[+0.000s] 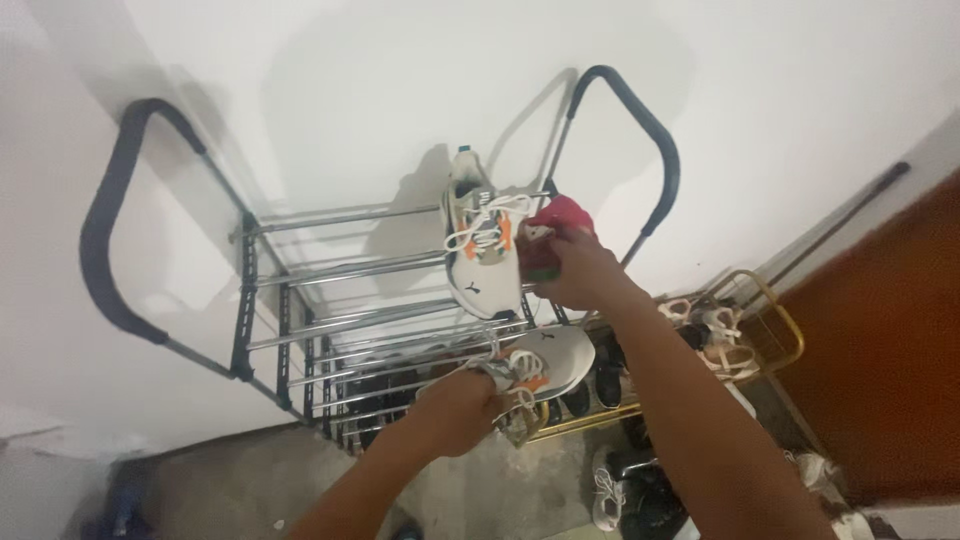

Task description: The person wipes a pair of white sneakers with a red cloth and then ties the laces on both shoes. The shoes are placed on a metal shoe rack.

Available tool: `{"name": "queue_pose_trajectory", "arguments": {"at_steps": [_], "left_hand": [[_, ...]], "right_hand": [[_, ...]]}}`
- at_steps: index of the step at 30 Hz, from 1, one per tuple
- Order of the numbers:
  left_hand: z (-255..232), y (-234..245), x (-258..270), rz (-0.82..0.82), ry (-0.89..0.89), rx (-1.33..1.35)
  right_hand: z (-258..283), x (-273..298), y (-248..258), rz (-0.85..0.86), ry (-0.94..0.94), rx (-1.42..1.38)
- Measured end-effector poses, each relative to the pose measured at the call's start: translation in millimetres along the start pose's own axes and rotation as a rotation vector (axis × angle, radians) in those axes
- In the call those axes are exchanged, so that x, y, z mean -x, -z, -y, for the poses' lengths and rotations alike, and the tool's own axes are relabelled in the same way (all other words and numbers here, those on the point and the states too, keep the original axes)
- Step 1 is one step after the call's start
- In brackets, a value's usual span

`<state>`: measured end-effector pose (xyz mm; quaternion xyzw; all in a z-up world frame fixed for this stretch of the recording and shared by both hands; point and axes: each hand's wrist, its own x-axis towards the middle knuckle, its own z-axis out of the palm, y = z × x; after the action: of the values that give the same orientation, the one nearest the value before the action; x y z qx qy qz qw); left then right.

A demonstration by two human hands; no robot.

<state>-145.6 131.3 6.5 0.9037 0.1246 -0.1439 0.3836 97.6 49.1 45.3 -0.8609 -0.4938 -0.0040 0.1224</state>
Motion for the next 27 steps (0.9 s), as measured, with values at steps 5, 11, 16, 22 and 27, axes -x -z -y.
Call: {"name": "queue_pose_trajectory", "arguments": {"at_steps": [5, 11, 16, 22, 27], "left_hand": [[4, 4, 1, -0.012, -0.098, -0.110], [-34, 19, 9, -0.016, -0.242, -0.270], [-77, 57, 22, -0.010, -0.311, -0.581], [-79, 104, 41, -0.305, -0.307, -0.612], [-37, 124, 47, -0.766, -0.436, -0.444]], "right_hand": [[1, 29, 12, -0.157, 0.010, -0.264], [-5, 77, 34, 0.311, -0.378, -0.494], [-9, 98, 48, 0.511, -0.375, -0.631], [8, 93, 59, 0.363, -0.326, -0.742], [47, 72, 43, 0.063, -0.269, -1.009]]}}
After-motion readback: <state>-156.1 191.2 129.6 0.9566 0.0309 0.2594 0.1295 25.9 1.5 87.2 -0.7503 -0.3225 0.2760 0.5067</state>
